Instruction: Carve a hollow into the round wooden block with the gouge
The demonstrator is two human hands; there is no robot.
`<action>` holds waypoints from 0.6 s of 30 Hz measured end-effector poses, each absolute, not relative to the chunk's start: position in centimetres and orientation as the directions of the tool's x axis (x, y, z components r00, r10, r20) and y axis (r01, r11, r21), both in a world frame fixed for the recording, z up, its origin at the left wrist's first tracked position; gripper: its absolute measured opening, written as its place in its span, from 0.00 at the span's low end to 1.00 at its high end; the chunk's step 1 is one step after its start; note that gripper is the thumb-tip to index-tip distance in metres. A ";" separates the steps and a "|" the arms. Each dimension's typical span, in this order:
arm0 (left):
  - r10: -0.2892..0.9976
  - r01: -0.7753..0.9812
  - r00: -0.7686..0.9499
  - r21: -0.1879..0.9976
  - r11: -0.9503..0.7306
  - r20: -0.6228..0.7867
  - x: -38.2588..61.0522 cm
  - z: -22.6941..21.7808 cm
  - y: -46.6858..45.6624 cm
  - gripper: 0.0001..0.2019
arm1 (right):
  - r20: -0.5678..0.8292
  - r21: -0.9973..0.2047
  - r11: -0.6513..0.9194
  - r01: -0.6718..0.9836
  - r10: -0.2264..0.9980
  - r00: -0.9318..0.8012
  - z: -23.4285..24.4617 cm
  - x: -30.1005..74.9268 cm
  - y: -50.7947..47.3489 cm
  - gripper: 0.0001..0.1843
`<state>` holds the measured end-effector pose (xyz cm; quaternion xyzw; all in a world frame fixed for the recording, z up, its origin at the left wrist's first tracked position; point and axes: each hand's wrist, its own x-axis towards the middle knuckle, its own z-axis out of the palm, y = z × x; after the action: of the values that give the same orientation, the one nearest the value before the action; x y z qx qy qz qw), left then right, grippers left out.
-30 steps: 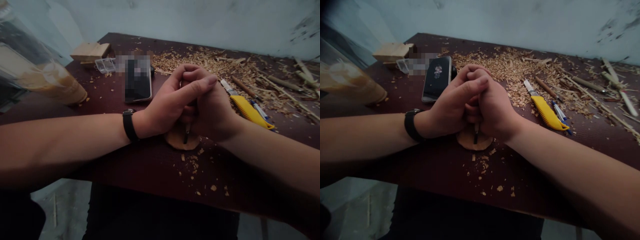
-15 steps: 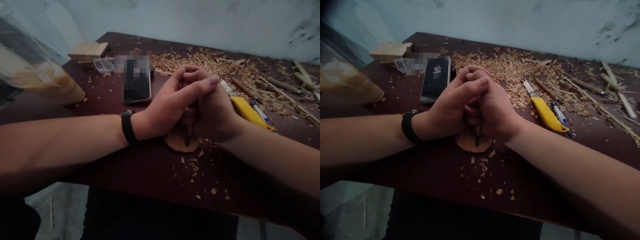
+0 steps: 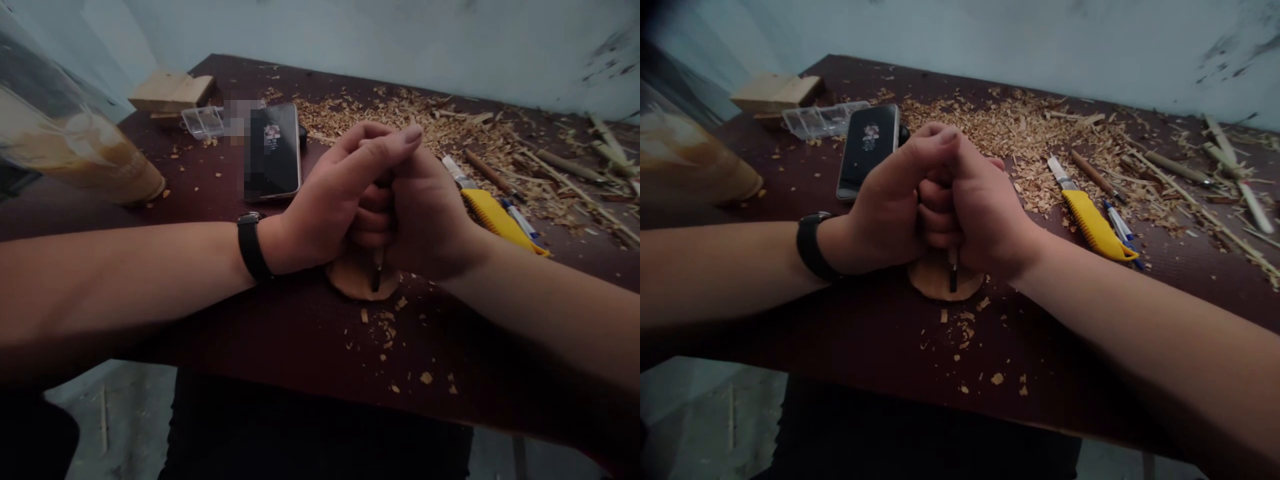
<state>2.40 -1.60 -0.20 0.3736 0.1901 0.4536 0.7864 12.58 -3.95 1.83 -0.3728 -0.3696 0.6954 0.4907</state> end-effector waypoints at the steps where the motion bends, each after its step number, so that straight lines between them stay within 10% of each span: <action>1: 0.847 -0.577 0.526 0.764 0.290 0.075 2.4 -0.3 -1.6 0.23 | -0.154 -0.881 -0.246 -0.405 0.957 -0.247 1.8 12.7 -3.9 0.28; 9: 0.865 -0.491 0.499 0.838 0.236 0.049 2.3 0.1 -2.1 0.25 | -0.215 -0.889 -0.257 -0.379 0.965 -0.152 1.8 12.0 -4.1 0.39; 18: 0.871 -0.467 0.457 0.882 0.063 0.179 1.9 0.3 -2.6 0.14 | -0.153 -0.933 -0.156 -0.324 0.988 -0.034 1.3 12.2 -5.5 0.14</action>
<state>1.88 -2.65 0.25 0.4893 0.2068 0.4785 0.6992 12.20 -5.53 1.30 -0.4462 -0.3720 0.6155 0.5327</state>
